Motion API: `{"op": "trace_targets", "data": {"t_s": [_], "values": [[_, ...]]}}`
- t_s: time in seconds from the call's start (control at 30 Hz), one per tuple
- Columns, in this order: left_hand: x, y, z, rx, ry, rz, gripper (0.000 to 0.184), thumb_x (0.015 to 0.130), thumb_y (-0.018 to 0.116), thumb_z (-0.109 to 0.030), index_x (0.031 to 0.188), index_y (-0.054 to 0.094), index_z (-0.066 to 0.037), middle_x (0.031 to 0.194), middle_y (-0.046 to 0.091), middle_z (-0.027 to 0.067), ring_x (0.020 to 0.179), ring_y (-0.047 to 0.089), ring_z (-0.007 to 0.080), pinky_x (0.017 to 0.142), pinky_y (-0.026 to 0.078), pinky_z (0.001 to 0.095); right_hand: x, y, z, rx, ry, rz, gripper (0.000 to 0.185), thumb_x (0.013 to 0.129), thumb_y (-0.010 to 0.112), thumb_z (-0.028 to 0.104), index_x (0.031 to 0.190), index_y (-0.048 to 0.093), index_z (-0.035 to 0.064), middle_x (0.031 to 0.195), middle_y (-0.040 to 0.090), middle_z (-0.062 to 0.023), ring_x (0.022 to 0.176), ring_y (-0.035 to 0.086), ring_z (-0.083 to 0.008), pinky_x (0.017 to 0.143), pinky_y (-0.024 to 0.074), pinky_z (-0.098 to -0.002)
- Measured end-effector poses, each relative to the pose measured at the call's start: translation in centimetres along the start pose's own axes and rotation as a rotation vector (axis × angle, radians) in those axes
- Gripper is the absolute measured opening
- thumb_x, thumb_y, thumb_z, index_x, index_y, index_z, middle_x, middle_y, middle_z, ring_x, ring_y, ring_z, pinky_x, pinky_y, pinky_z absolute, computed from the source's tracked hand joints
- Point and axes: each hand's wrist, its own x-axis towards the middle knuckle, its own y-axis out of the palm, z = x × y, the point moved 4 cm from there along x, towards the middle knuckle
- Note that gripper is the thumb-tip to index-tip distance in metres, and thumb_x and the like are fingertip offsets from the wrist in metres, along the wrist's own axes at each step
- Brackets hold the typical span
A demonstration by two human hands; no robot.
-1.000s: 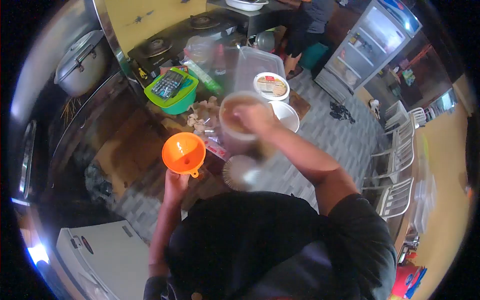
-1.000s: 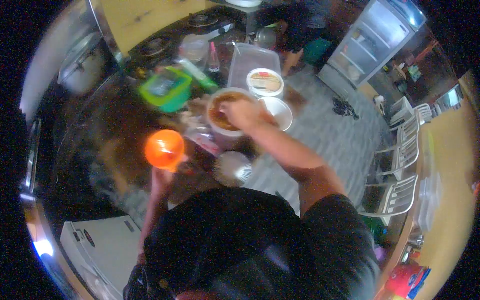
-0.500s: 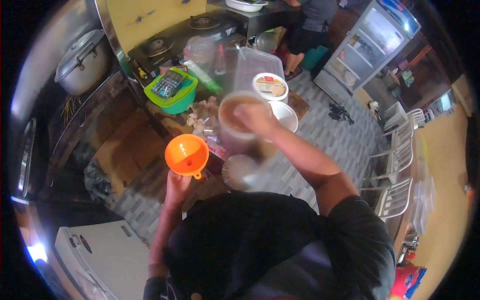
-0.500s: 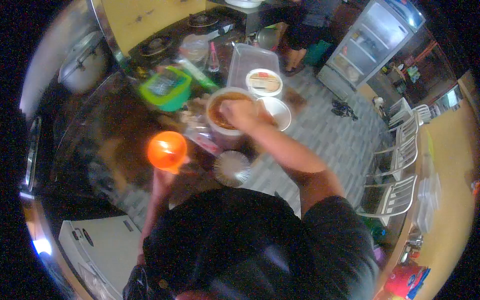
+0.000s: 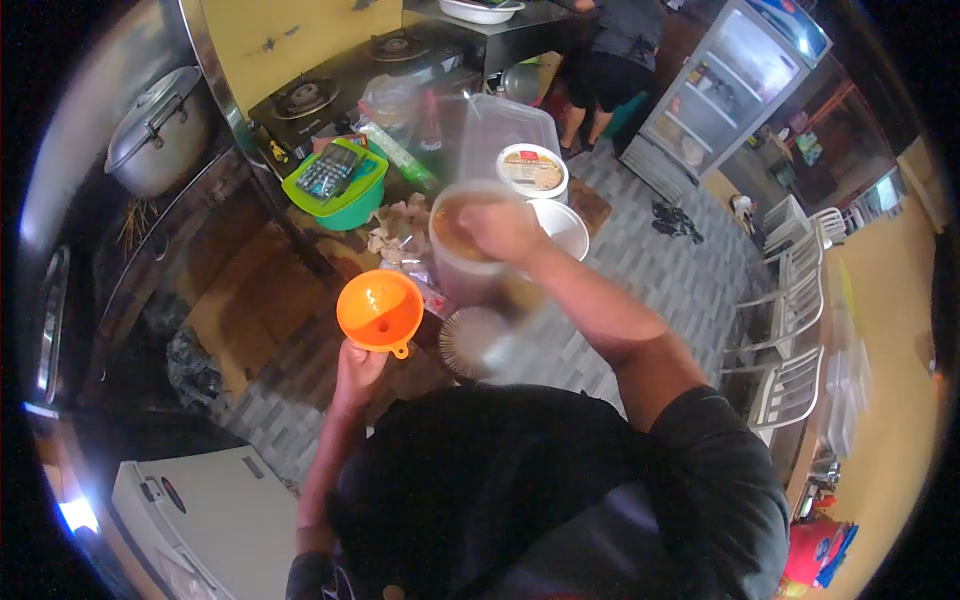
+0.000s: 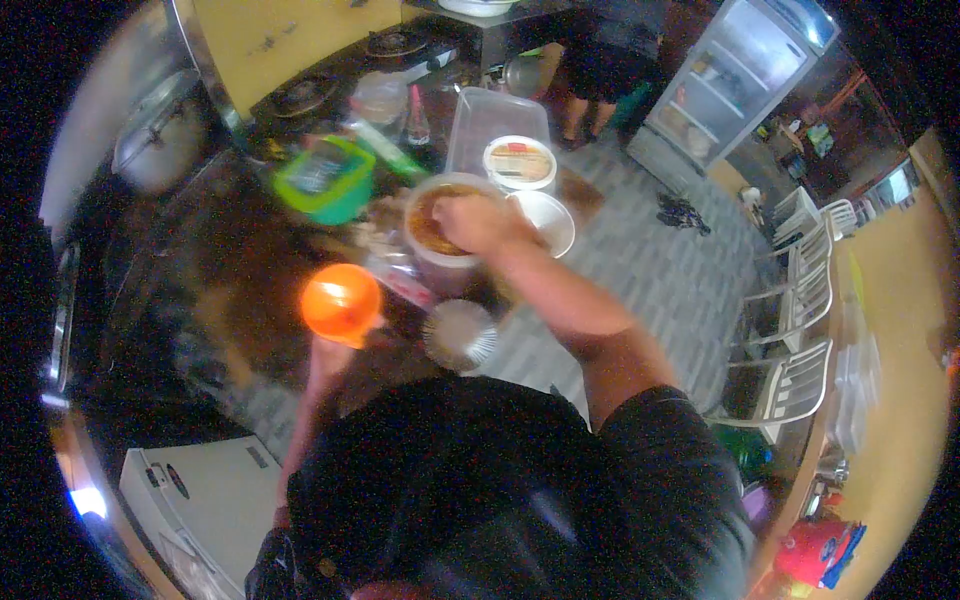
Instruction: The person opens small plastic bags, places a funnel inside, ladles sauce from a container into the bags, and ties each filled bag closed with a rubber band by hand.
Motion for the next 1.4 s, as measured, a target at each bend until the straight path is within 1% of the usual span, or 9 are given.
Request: {"op": "trace_targets", "data": {"t_s": [0.13, 0.3, 0.67, 0.83, 0.9, 1.0, 1.2, 1.27, 1.4], "values": [[-0.4, 0.2, -1.7, 0.039, 0.001, -0.034, 0.02, 0.086, 0.049, -0.01, 0.101, 0.056, -0.001, 0.096, 0.06, 0.0021, 0.09, 0.055, 0.012, 0.08, 0.042, 0.0262, 0.3, -0.5, -0.3, 0.057, 0.028, -0.008, 0.026, 0.085, 0.044, 0.027, 0.091, 0.061, 0.0079, 0.084, 0.062, -0.0162, 0.078, 0.06, -0.0339, 0.071, 0.0462, -0.0448], [-0.7, 0.2, -2.1, 0.067, 0.004, -0.072, 0.019, 0.086, 0.049, -0.011, 0.1, 0.057, -0.001, 0.094, 0.06, 0.0024, 0.088, 0.055, 0.012, 0.078, 0.042, 0.0261, 1.0, -5.0, 0.0, 0.136, 0.257, -0.201, 0.026, 0.084, 0.046, 0.028, 0.089, 0.06, 0.0061, 0.082, 0.06, -0.0189, 0.077, 0.059, -0.0361, 0.068, 0.0462, -0.0452], [-0.5, -0.1, -1.1, 0.015, -0.033, -0.051, 0.021, 0.084, 0.05, -0.012, 0.101, 0.057, -0.001, 0.096, 0.06, 0.0022, 0.09, 0.055, 0.0114, 0.078, 0.043, 0.0262, 0.6, 1.5, -2.5, 0.023, 0.096, -0.043, 0.024, 0.084, 0.047, 0.029, 0.092, 0.06, 0.0108, 0.087, 0.061, -0.0167, 0.079, 0.058, -0.0372, 0.067, 0.0469, -0.0459], [-0.3, -0.2, -1.2, 0.071, -0.039, -0.029, 0.022, 0.084, 0.051, -0.012, 0.102, 0.057, -0.001, 0.095, 0.06, 0.0022, 0.089, 0.055, 0.0115, 0.078, 0.043, 0.0261, 1.8, -1.3, -3.0, 0.172, 0.186, -0.119, 0.025, 0.083, 0.048, 0.029, 0.091, 0.06, 0.0084, 0.083, 0.061, -0.0185, 0.078, 0.058, -0.0379, 0.067, 0.0473, -0.0448], [0.0, -0.1, -1.5, 0.089, -0.021, -0.015, 0.022, 0.085, 0.051, -0.013, 0.102, 0.057, 0.0, 0.094, 0.06, 0.0022, 0.089, 0.055, 0.0116, 0.078, 0.043, 0.0261, 1.5, -3.8, -2.3, 0.224, 0.247, -0.256, 0.026, 0.083, 0.049, 0.029, 0.089, 0.059, 0.007, 0.081, 0.061, -0.019, 0.076, 0.058, -0.0377, 0.067, 0.047, -0.0453], [0.4, 0.4, -1.5, 0.02, -0.046, 0.042, 0.022, 0.085, 0.051, -0.014, 0.102, 0.056, -0.001, 0.095, 0.06, 0.0021, 0.089, 0.055, 0.0117, 0.079, 0.043, 0.0264, 1.3, -3.5, -1.3, 0.095, 0.176, -0.206, 0.024, 0.084, 0.047, 0.028, 0.088, 0.059, 0.0079, 0.081, 0.061, -0.0178, 0.076, 0.059, -0.0366, 0.066, 0.0466, -0.0461], [0.3, 0.4, -0.8, 0.158, 0.128, -0.001, 0.021, 0.085, 0.051, -0.012, 0.102, 0.057, -0.001, 0.098, 0.06, 0.0027, 0.092, 0.055, 0.012, 0.082, 0.042, 0.0274, 0.0, 0.9, -2.1, 0.037, 0.053, -0.104, 0.023, 0.085, 0.044, 0.027, 0.091, 0.058, 0.0092, 0.085, 0.061, -0.0171, 0.076, 0.059, -0.0355, 0.066, 0.0462, -0.0468], [0.4, 0.5, -0.5, -0.059, -0.01, -0.004, 0.021, 0.084, 0.052, -0.012, 0.103, 0.057, -0.001, 0.099, 0.06, 0.0026, 0.092, 0.055, 0.0119, 0.083, 0.042, 0.0273, 0.1, 0.9, -2.2, 0.033, 0.099, -0.091, 0.023, 0.084, 0.045, 0.027, 0.089, 0.058, 0.0083, 0.084, 0.061, -0.0176, 0.076, 0.059, -0.0355, 0.067, 0.046, -0.047], [0.4, 0.7, -1.3, -0.041, 0.01, 0.003, 0.022, 0.084, 0.052, -0.012, 0.103, 0.056, -0.001, 0.098, 0.06, 0.0025, 0.092, 0.055, 0.0117, 0.082, 0.042, 0.0273, 0.6, -1.7, -2.8, 0.231, 0.204, -0.117, 0.024, 0.083, 0.049, 0.027, 0.082, 0.06, 0.0063, 0.078, 0.061, -0.0185, 0.075, 0.059, -0.0355, 0.067, 0.0454, -0.046]]}}
